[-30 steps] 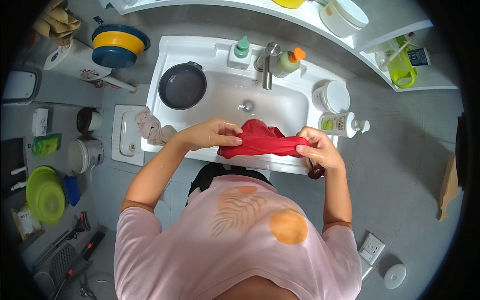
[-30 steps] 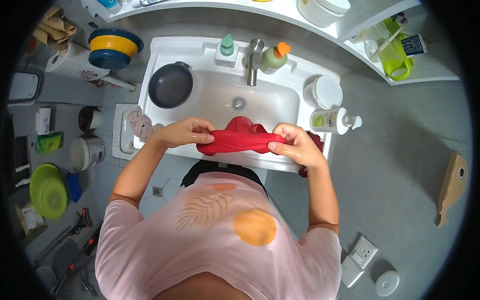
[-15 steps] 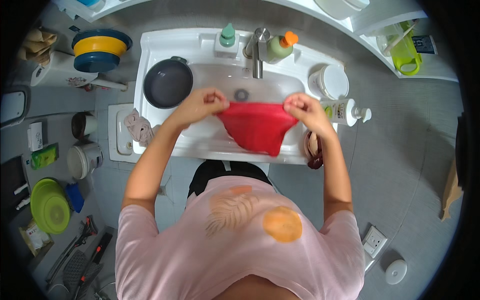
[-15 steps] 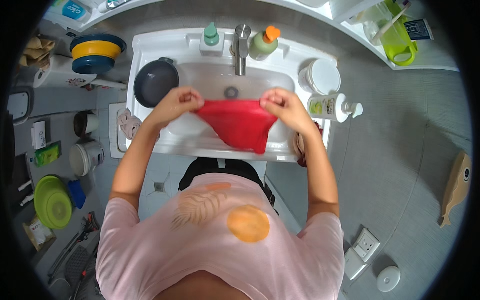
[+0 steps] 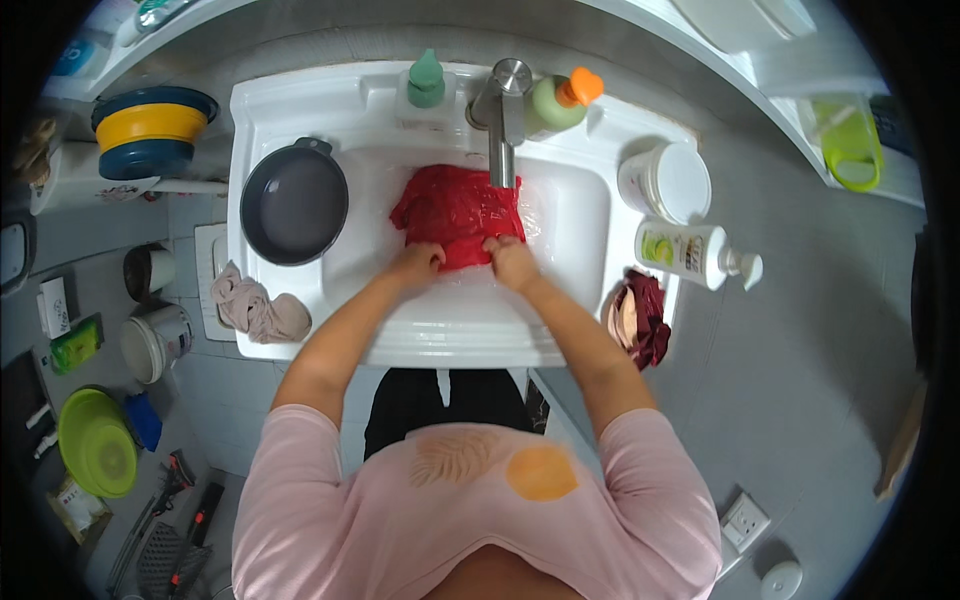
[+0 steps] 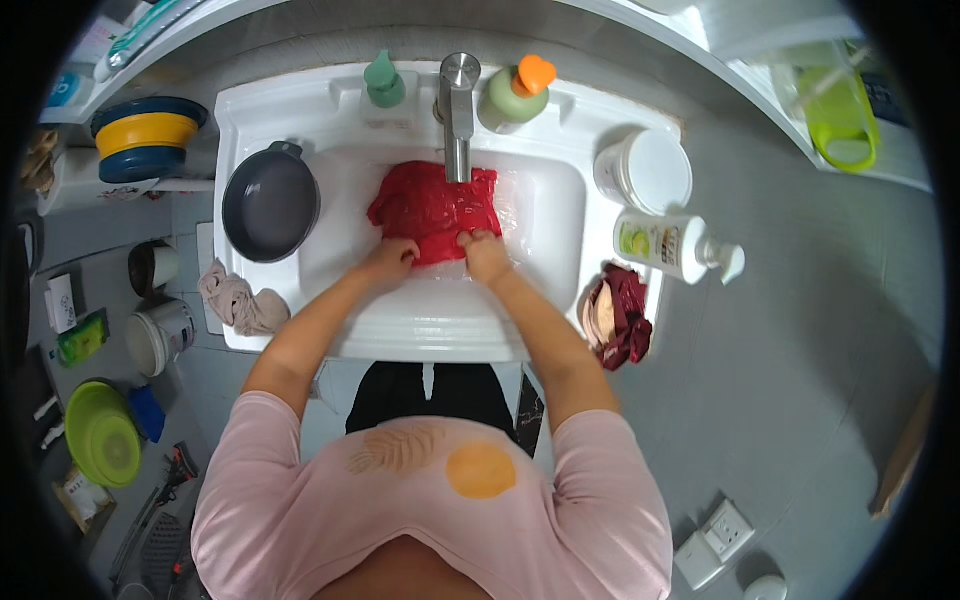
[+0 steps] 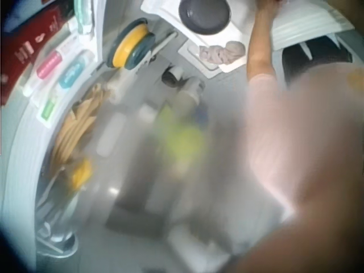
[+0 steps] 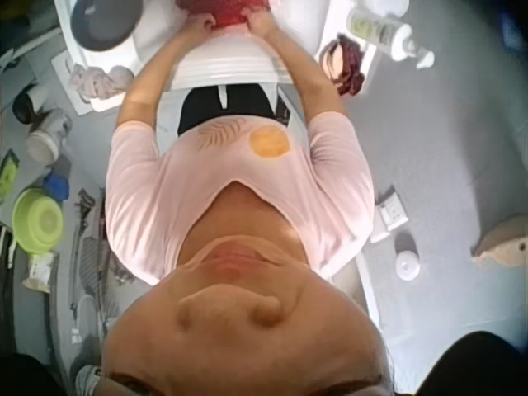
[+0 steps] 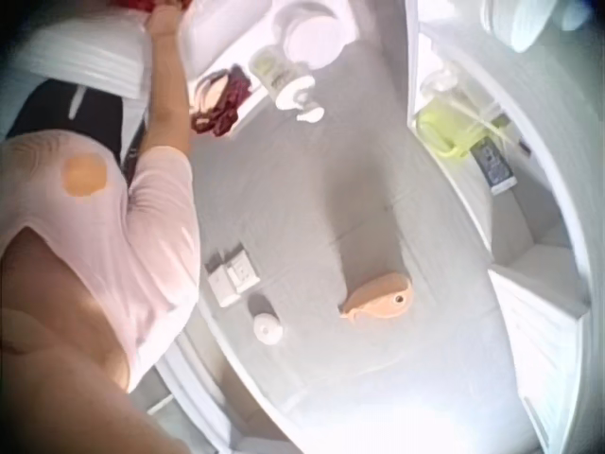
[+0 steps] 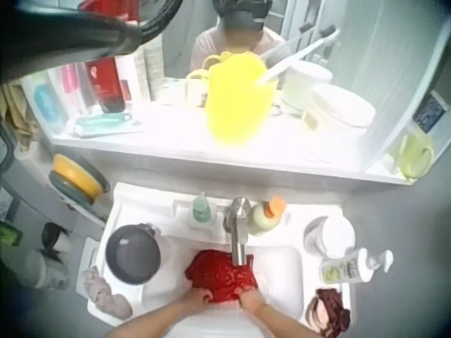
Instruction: The person hand-washes a maroon patterned cloth, a red cloth, and a grey cloth in a white sink. They use a wooden brush and liquid soap, scrubbing and rinsing each item under running water before wringing them out.
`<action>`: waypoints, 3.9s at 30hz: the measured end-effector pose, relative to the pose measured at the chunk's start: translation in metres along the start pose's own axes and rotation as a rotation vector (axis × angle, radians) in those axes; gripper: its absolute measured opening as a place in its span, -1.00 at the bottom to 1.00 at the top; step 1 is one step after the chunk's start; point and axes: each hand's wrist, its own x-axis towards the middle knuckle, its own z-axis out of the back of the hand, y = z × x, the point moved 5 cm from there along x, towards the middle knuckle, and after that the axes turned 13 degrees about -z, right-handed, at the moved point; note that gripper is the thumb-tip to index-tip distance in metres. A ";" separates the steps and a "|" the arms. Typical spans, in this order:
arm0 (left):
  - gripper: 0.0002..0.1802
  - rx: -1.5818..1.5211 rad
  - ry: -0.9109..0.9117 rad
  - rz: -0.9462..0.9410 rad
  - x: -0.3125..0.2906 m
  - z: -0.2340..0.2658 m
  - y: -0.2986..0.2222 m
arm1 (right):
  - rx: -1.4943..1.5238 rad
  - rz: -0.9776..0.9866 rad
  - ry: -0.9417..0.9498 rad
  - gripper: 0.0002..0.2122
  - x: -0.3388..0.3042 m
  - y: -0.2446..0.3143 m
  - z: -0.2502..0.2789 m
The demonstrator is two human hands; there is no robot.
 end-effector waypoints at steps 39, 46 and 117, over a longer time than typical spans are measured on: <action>-0.79 0.715 -0.055 -0.181 0.018 0.065 -0.142 | 0.095 0.089 0.034 -0.60 -0.087 0.149 0.143; -0.79 0.582 -0.469 -0.219 0.002 0.077 -0.137 | 0.232 0.169 -0.019 -0.67 -0.104 0.129 0.155; -0.50 -2.103 -0.384 -0.770 -0.006 0.032 -0.153 | 0.649 -0.029 -0.420 -0.64 -0.017 0.120 0.122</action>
